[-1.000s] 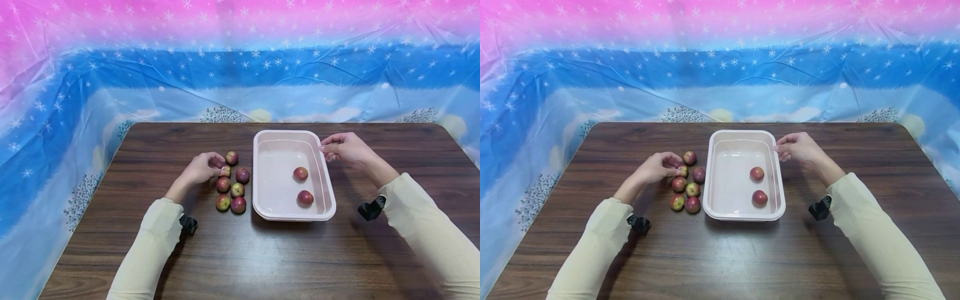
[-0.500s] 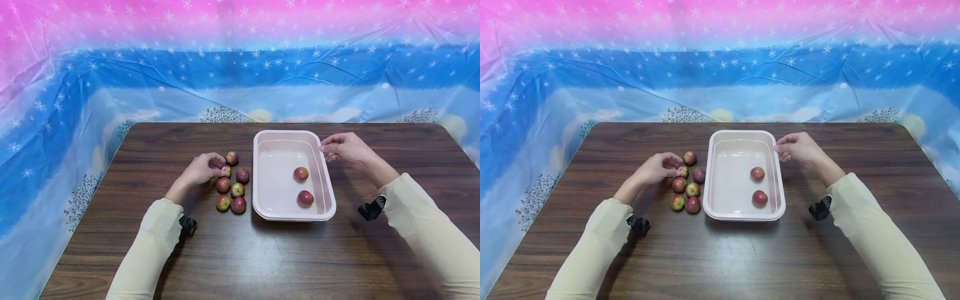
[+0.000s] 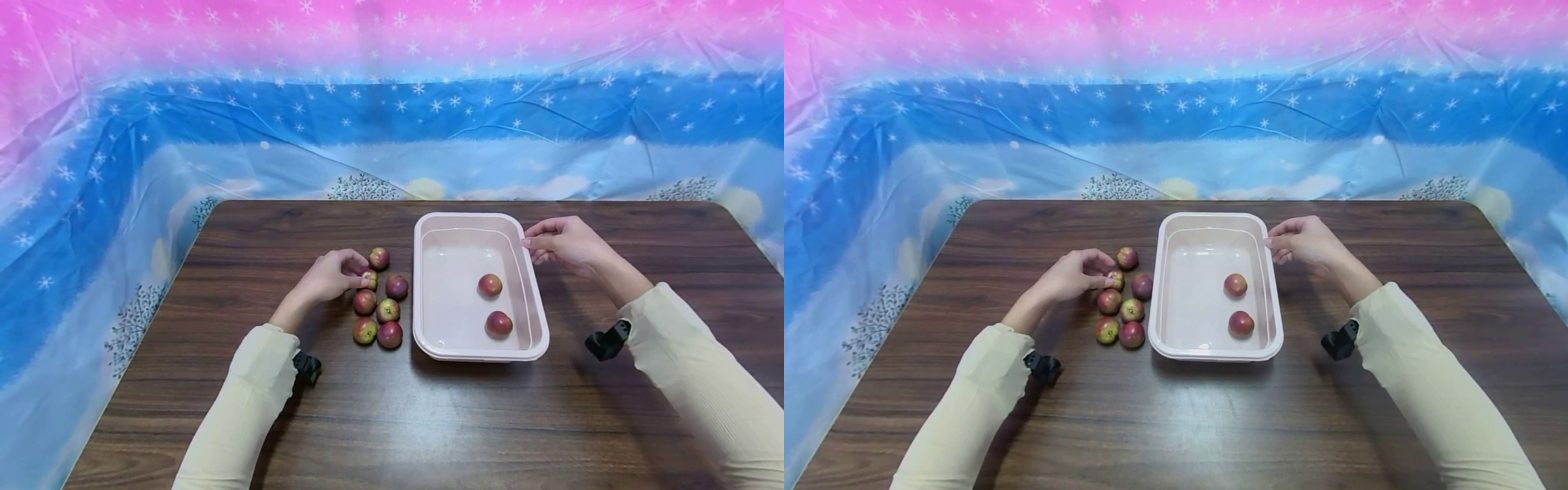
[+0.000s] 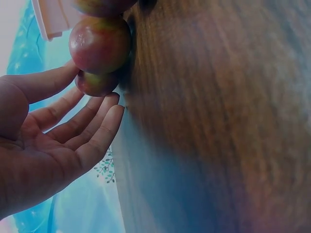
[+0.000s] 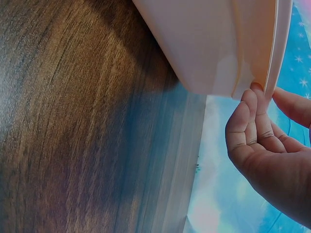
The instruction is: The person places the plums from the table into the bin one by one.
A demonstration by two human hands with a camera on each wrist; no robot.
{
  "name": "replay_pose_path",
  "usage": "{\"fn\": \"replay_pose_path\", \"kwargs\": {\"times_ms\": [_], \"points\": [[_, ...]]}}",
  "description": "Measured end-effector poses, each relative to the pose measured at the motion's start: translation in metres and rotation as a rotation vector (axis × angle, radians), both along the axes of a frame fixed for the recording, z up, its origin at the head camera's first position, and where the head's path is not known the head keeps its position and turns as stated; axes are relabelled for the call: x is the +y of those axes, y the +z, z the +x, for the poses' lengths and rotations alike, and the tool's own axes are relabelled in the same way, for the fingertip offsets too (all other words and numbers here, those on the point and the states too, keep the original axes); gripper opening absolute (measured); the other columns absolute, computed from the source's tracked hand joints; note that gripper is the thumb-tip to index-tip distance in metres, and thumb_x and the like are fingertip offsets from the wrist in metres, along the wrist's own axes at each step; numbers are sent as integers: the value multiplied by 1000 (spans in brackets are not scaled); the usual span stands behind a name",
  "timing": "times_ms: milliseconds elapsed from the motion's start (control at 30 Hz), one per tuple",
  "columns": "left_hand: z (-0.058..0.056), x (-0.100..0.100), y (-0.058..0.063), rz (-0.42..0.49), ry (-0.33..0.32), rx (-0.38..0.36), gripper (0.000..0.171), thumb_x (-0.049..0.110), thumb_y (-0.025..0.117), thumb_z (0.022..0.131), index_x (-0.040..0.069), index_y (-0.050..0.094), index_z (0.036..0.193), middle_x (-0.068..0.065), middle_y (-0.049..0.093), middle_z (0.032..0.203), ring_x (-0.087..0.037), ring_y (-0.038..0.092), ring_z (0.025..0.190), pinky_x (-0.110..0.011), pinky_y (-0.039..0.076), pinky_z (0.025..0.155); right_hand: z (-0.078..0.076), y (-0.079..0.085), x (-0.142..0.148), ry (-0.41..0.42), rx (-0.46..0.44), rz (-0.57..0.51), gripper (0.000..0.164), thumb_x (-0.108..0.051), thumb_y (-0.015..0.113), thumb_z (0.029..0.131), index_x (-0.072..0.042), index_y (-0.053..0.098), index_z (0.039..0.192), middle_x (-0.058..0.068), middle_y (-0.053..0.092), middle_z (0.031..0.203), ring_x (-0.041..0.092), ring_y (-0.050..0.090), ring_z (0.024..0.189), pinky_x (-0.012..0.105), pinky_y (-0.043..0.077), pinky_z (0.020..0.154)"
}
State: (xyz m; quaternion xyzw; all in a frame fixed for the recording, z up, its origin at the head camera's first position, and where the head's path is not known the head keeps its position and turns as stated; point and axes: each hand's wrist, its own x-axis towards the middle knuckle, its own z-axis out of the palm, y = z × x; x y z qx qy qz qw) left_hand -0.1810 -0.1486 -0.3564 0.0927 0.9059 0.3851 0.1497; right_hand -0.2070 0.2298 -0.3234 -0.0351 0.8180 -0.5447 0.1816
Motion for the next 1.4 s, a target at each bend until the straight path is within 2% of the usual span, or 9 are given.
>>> {"fn": "replay_pose_path", "kwargs": {"times_ms": [367, 667, 800, 933, 1400], "points": [[2, -5, 9, -13, 17, 12, 30, 16, 65, 86, 1, 58, 111, -13, 61, 105, -25, 56, 97, -39, 43, 82, -1, 0, 0, -1, -8, -15, 39, -10, 57, 90, 17, 44, 116, -1, 62, 73, 11, 58, 64, 29, 51, 65], [0, -8, 15, 20, 50, 11, 30, 12, 65, 85, 1, 57, 111, -14, 61, 107, -25, 57, 95, -34, 47, 76, -1, -1, 0, -2, -9, -16, 39, -10, 57, 90, 17, 44, 116, 0, 63, 74, 11, 57, 64, 29, 51, 65], [-1, -10, 19, 28, 53, 8, 30, 13, 64, 86, 1, 57, 112, -14, 61, 108, -26, 57, 98, -36, 46, 80, -2, -1, 0, 2, -4, -6, 39, -10, 57, 90, 16, 44, 116, -1, 63, 74, 12, 58, 65, 29, 51, 65], [-1, -12, 26, 26, 57, 26, 30, 15, 64, 86, 1, 57, 112, -14, 61, 109, -26, 56, 100, -38, 44, 84, -2, -2, 1, 3, 2, 7, 39, -11, 57, 91, 15, 45, 117, -1, 63, 74, 13, 58, 65, 29, 51, 64], [0, -8, 52, 52, 78, 18, 30, 16, 62, 88, 3, 56, 115, -13, 59, 112, -25, 54, 102, -38, 44, 84, 0, 0, 0, 0, 16, 31, 38, -14, 58, 90, 14, 48, 114, 3, 63, 75, 13, 59, 67, 34, 52, 68]]}}
